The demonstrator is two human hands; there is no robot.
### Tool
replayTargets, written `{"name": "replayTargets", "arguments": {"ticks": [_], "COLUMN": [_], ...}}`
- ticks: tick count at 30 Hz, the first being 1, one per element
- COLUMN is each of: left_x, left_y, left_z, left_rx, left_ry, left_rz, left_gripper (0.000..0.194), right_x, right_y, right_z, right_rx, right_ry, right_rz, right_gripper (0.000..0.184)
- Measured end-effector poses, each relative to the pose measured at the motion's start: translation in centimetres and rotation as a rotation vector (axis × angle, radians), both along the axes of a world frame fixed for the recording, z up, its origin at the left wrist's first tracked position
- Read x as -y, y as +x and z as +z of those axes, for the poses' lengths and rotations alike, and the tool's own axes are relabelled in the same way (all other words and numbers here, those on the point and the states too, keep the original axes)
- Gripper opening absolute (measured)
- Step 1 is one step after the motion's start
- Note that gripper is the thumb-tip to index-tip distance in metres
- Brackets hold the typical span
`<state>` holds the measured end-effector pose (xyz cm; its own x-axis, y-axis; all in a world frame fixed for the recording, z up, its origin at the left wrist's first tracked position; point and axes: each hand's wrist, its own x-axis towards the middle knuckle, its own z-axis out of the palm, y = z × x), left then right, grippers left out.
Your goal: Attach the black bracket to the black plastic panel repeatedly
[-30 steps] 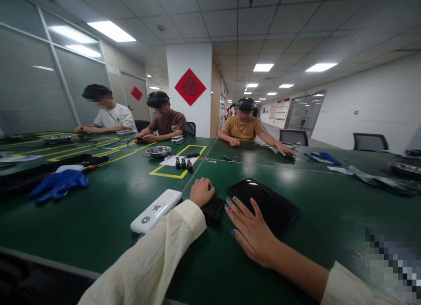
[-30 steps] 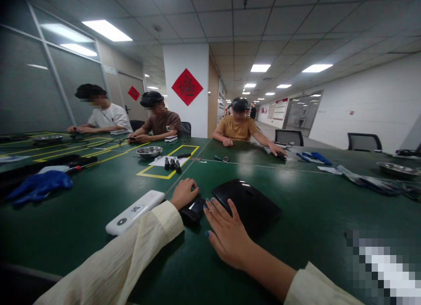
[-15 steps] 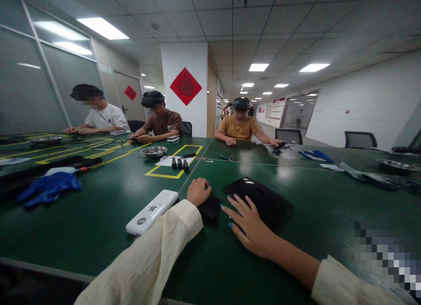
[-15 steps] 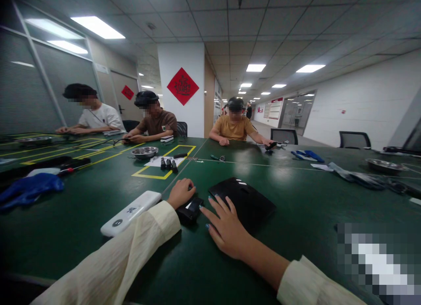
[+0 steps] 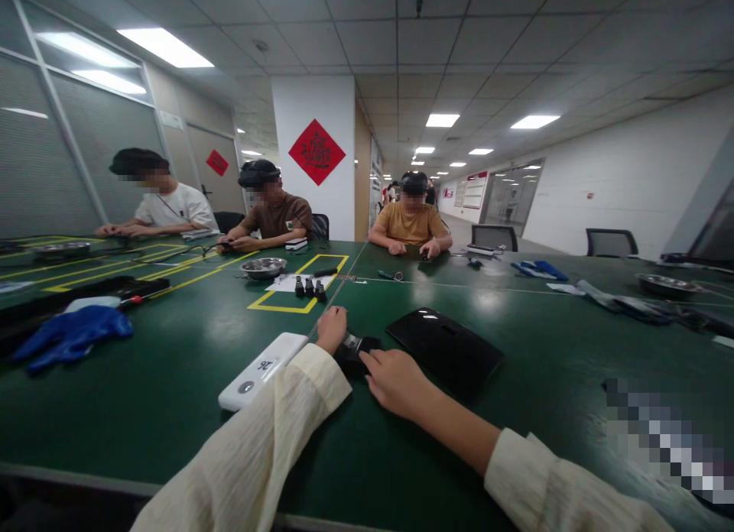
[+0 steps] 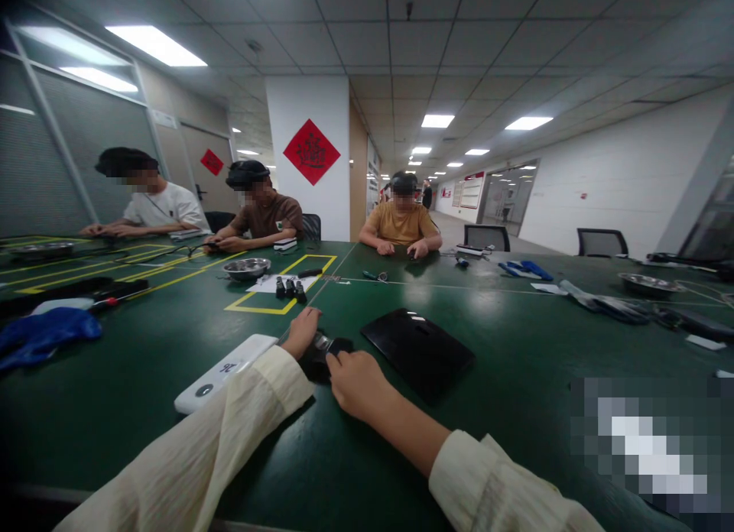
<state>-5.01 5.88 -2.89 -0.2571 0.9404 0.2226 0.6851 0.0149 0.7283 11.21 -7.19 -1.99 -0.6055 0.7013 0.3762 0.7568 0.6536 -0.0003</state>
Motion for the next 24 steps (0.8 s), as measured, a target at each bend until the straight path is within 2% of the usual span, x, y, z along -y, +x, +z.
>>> {"name": "replayTargets", "arguments": {"ticks": [2,5,11,13,16,18,24], "left_x": [-0.2,-0.5,-0.5,-0.4,-0.4,-0.4,-0.5], "left_y": [-0.2,-0.3,-0.1,0.1,0.4,0.5,0.4], "left_z": [0.0,0.0,-0.5,-0.8,-1.1,-1.1,-1.2], "left_rx": [0.071,0.159,0.234,0.243,0.248,0.245,0.233], "left_ry": [-0.007,-0.009,0.024,0.037,0.053,0.06,0.064], "left_rz": [0.038,0.079,0.05,0.026,-0.002,-0.014,-0.034], "left_gripper": [0.029,0.031,0.027,0.026,0.026,0.025,0.026], "right_x": [-0.6,-2.0,-5.6,-6.5,-7.3,-7.6,-7.6], "right_y": [0.4,1.9,6.9,8.6,11.0,12.5,15.4], "right_z": [0.3,0.8,1.1,0.9,0.7,0.6,0.8], "right_rx": [-0.049,-0.334,-1.062,-1.238,-1.404,-1.426,-1.175], "right_ry": [-0.011,-0.042,-0.465,-0.519,-0.44,-0.332,-0.042], "right_rz": [-0.019,-0.106,-0.288,-0.338,-0.382,-0.409,-0.524], "right_gripper": [0.041,0.037,0.03,0.036,0.048,0.051,0.047]}}
